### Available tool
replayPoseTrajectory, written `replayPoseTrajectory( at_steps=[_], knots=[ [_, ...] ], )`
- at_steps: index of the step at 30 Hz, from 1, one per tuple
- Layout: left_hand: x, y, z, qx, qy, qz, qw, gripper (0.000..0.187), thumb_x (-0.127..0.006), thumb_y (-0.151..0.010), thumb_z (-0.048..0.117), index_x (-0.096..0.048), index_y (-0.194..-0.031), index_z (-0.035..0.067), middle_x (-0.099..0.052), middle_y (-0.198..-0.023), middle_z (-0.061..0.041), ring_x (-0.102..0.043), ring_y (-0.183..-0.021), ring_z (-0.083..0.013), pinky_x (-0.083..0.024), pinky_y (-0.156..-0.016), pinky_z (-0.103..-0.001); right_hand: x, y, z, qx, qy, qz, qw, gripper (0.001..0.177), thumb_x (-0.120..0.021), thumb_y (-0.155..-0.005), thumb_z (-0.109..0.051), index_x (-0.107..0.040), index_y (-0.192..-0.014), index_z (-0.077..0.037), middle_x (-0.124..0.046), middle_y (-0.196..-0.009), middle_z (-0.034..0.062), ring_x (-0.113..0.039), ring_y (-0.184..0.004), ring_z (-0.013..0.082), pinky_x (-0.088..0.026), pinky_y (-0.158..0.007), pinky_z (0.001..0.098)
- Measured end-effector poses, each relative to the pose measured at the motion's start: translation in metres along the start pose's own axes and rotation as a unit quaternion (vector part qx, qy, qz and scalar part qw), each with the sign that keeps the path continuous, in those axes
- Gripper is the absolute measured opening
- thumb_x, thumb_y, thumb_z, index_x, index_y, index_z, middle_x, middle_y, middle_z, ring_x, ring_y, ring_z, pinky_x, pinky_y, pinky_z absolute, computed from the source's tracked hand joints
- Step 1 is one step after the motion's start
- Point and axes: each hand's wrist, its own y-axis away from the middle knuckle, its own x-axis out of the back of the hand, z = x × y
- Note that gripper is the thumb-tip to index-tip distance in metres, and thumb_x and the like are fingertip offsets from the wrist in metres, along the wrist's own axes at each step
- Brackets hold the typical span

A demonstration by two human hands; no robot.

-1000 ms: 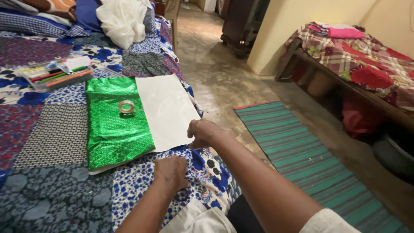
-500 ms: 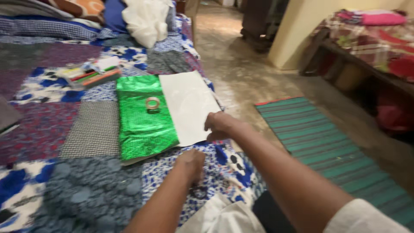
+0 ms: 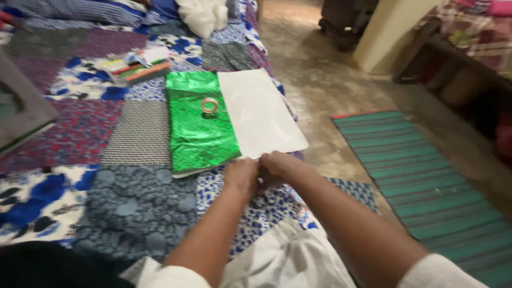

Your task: The person wraps a red rectangular box with green shiny wrapping paper on a bed. They fold the paper over the box, smooth the edges, and secure the folds with clear adhesive tape. The wrapped box remains on the bed at the end of the clip.

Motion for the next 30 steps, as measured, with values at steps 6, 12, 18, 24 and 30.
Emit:
replayPoseTrajectory(
  at_steps=[6,12,18,24,30],
  knots=[
    [0.057,-0.025,-0.007,0.002,0.030,0.079,0.996,0.015,-0.067,-0.089,0.005,-0.080,-0.097,0.007,-0.074,-0.107,-0.023,-0.075,-0.098,-0.0386,-0.062,-0.080,-0.047,0.039,-0.013,0.006,-0.027,0.020,0.034,0.999,0.045,-0.076,-0.076,-0.053,-0.079,-0.082,-0.009,-0.074,-0.081,0.0159,-0.072,-0.073,0.0354,-0.058,-0.070,0.0441],
    [0.110,-0.026,-0.007,0.007,0.047,0.064,0.997,0.018,-0.075,-0.086,0.015,-0.079,-0.100,0.005,-0.075,-0.105,-0.024,-0.075,-0.098,-0.0379,-0.061,-0.082,-0.046,0.091,0.005,-0.010,-0.120,-0.119,0.023,0.985,0.031,-0.069,-0.087,-0.033,-0.078,-0.085,-0.003,-0.077,-0.071,0.0143,-0.076,-0.062,0.0245,-0.062,-0.062,0.0354],
    [0.138,-0.021,-0.027,0.014,0.038,0.019,0.999,0.025,-0.079,-0.085,0.032,-0.080,-0.102,0.015,-0.075,-0.108,-0.016,-0.073,-0.103,-0.0341,-0.059,-0.089,-0.047,0.123,0.018,-0.020,-0.127,-0.310,0.089,0.938,0.022,-0.064,-0.089,-0.013,-0.073,-0.093,0.007,-0.077,-0.073,0.0142,-0.077,-0.063,0.0246,-0.067,-0.059,0.0358],
    [0.146,-0.020,-0.040,0.019,0.073,-0.072,0.995,0.029,-0.072,-0.093,0.037,-0.074,-0.117,0.021,-0.075,-0.116,-0.013,-0.072,-0.108,-0.0314,-0.056,-0.096,-0.044,0.148,0.026,-0.016,-0.110,-0.503,0.163,0.841,0.026,-0.061,-0.093,-0.011,-0.067,-0.100,0.013,-0.075,-0.076,0.0204,-0.077,-0.062,0.0270,-0.068,-0.058,0.0395],
    [0.176,-0.013,-0.051,0.027,0.045,-0.031,0.998,0.028,-0.068,-0.095,0.038,-0.077,-0.118,0.025,-0.075,-0.118,-0.009,-0.072,-0.107,-0.0294,-0.055,-0.096,-0.043,0.155,0.022,-0.013,-0.132,-0.462,0.306,0.822,0.028,-0.072,-0.083,-0.004,-0.063,-0.109,0.001,-0.075,-0.090,0.0159,-0.076,-0.065,0.0224,-0.066,-0.056,0.0368]
  ],
)
